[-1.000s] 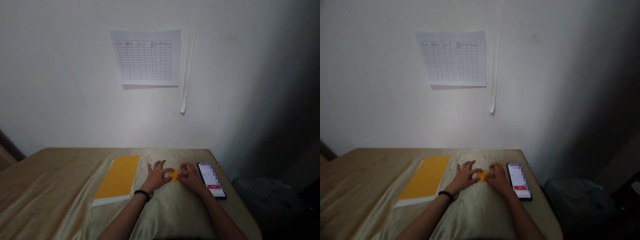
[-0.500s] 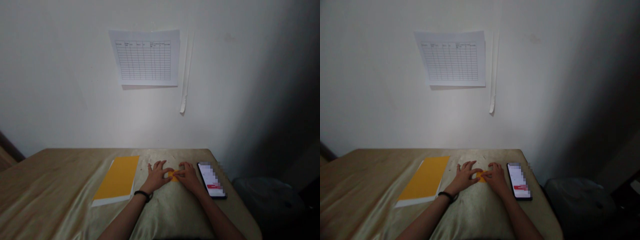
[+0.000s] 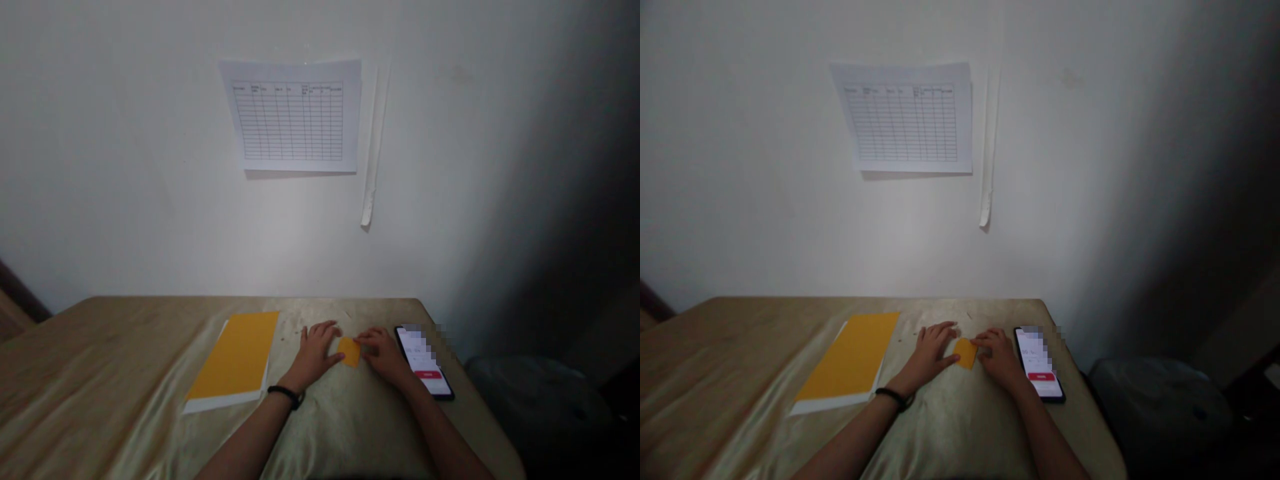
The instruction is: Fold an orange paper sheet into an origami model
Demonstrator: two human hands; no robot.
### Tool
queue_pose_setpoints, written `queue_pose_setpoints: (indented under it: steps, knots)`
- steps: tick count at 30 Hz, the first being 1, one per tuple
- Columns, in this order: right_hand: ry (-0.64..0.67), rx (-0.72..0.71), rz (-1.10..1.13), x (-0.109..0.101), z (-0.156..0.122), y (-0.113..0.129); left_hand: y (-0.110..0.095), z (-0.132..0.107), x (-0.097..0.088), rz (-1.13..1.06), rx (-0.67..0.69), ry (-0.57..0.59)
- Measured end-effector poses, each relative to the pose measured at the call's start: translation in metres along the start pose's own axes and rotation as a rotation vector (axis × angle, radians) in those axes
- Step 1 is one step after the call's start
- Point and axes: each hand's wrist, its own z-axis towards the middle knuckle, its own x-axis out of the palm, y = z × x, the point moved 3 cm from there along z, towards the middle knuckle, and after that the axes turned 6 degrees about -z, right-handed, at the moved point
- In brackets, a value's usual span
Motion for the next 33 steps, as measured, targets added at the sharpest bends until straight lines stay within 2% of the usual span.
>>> queue_pose_setpoints:
  steps: [7, 16, 21, 26, 30, 33]
  knots:
    - [-0.001, 0.030, -0.001, 0.001, 0.001, 0.001, -0.001, 0.000, -0.003, 0.002, 0.046, -0.004]
    - [0.002, 0.058, -0.029, 0.002, 0.003, -0.002, 0.000, 0.000, -0.009, -0.042, 0.021, 0.095]
    - [-0.067, 0.034, -0.015, -0.003, 0.002, 0.001, -0.005, 0.000, -0.015, -0.066, 0.047, 0.052]
    - [-0.164, 0.003, 0.044, -0.006, 0.002, 0.006, -0.010, 0.000, -0.020, -0.093, 0.017, -0.056]
    - [-0.164, -0.034, 0.081, -0.003, 0.001, 0.007, -0.012, 0.001, -0.018, -0.107, -0.017, -0.132]
    - [-0.157, -0.001, 0.072, 0.001, 0.002, 0.005, -0.008, 0.002, -0.015, -0.098, -0.049, -0.149]
